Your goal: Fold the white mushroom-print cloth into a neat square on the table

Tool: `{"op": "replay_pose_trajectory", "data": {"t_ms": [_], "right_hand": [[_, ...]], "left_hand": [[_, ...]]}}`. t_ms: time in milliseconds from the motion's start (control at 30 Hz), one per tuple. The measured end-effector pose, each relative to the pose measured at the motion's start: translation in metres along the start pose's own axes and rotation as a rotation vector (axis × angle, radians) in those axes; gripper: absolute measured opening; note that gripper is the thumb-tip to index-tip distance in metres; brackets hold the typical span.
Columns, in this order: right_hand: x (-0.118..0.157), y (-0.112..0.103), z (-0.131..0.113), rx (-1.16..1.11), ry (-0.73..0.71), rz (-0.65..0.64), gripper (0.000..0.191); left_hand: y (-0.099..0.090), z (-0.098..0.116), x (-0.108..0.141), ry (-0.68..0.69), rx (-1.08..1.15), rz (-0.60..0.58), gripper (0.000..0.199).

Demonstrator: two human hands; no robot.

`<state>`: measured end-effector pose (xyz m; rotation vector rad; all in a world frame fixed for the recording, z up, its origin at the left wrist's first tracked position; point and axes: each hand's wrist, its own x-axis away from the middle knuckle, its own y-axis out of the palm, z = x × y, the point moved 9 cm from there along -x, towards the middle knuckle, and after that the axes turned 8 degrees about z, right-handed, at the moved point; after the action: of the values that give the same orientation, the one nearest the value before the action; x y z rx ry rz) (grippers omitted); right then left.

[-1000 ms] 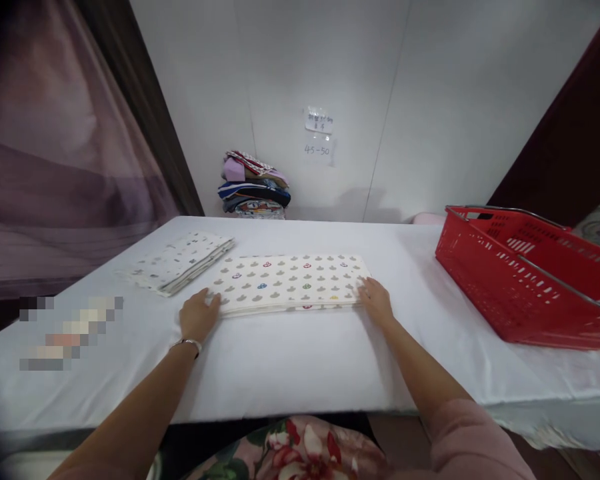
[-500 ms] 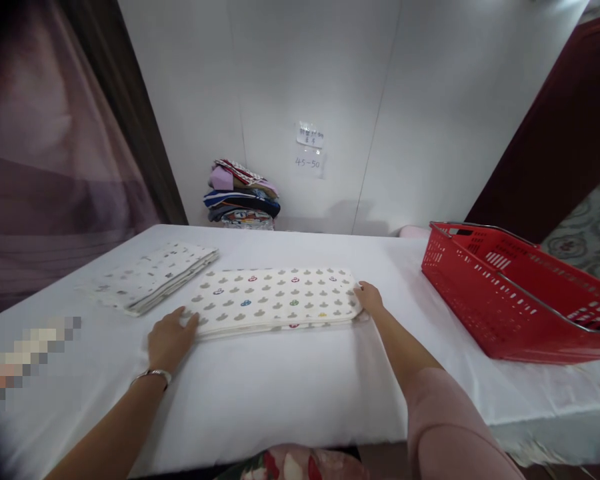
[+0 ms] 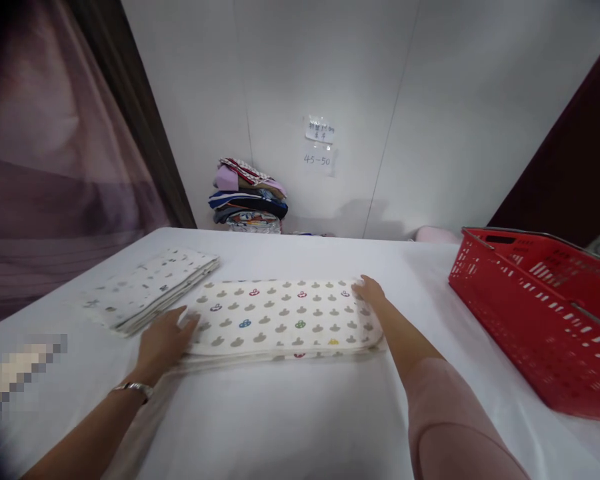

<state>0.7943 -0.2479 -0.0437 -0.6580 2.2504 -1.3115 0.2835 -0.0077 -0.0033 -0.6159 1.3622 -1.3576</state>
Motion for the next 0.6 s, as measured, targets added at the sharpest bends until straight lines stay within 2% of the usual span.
{"op": "replay_pose_trajectory", "data": {"t_ms": [67,233,300,400,500,600], "right_hand": [[-0.007,0.008,-0.009,-0.008,-0.063,-0.042,0.059],[-0.012,0.017,-0.025,0.014,-0.177,-0.165,0.056],[-0.011,0.016,-0.033,0.066,-0.243,-0.198,0.056],[-0.008,0.014,-0.047,0.135,-0.354,-0.209,0.058],[-0.005,0.014,-0.061,0.118,-0.439,-0.205,0.058],[-0.003,0.015,-0.067,0.041,-0.448,-0.202,0.043]], "left_hand": [[-0.002,0.031,-0.016,0.14,-0.101,-0.012,0.05],[0.018,0.099,-0.041,0.34,-0.249,-0.26,0.044],[0.027,0.129,-0.047,0.448,-0.171,-0.286,0.046],[0.042,0.168,-0.051,0.625,0.036,-0.259,0.052],[0.065,0.181,-0.056,0.641,0.135,-0.259,0.058],[0.08,0.181,-0.064,0.589,0.164,-0.234,0.056]]}}
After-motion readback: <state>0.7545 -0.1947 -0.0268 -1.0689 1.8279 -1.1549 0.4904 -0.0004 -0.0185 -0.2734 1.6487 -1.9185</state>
